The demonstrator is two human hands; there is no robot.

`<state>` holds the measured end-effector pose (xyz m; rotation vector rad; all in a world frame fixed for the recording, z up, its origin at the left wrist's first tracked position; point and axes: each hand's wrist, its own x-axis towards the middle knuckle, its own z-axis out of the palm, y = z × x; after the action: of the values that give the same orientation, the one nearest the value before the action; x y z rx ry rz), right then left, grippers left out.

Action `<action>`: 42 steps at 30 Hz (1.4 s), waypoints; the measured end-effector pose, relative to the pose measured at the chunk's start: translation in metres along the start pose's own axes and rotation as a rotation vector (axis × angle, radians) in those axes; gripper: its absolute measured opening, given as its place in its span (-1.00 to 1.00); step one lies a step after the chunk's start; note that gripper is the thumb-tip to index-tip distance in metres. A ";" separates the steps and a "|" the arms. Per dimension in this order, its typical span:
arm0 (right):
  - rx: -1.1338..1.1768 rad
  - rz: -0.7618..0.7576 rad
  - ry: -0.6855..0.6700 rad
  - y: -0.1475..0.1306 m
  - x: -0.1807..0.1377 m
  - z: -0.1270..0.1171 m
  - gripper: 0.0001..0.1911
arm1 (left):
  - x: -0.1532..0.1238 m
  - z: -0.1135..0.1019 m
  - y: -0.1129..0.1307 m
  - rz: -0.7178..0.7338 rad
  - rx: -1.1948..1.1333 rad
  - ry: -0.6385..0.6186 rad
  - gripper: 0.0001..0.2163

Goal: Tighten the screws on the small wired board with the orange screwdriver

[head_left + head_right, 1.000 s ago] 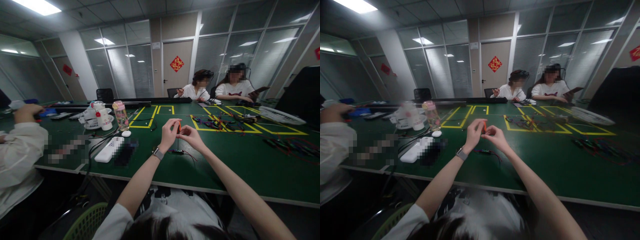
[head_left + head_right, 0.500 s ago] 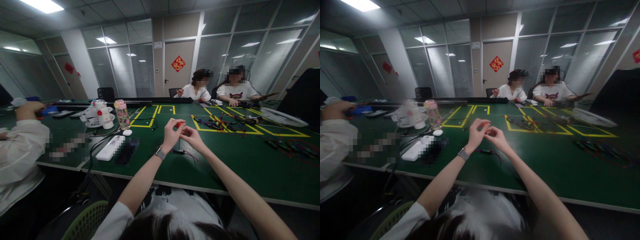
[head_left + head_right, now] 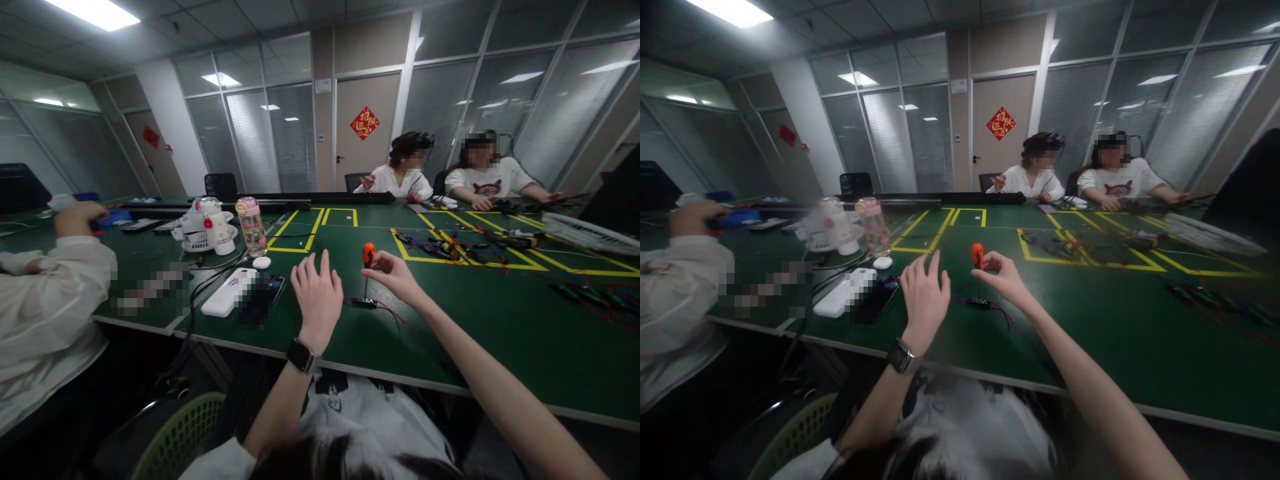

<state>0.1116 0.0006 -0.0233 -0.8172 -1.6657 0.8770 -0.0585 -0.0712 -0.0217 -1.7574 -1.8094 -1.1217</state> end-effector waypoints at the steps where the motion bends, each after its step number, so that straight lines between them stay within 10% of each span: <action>1: 0.005 0.002 0.001 0.001 0.000 0.000 -0.65 | -0.005 0.000 -0.005 -0.039 0.099 -0.041 -0.58; 13: -0.002 0.020 0.002 0.000 0.000 -0.002 -0.62 | -0.021 0.016 -0.047 -0.195 0.498 -0.395 -0.42; 42: 0.000 0.027 0.000 -0.004 -0.001 0.000 -0.63 | -0.017 0.010 -0.054 -0.204 0.450 -0.322 -0.44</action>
<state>0.1113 -0.0023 -0.0204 -0.8412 -1.6586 0.8958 -0.1050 -0.0689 -0.0554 -1.5691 -2.2555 -0.4499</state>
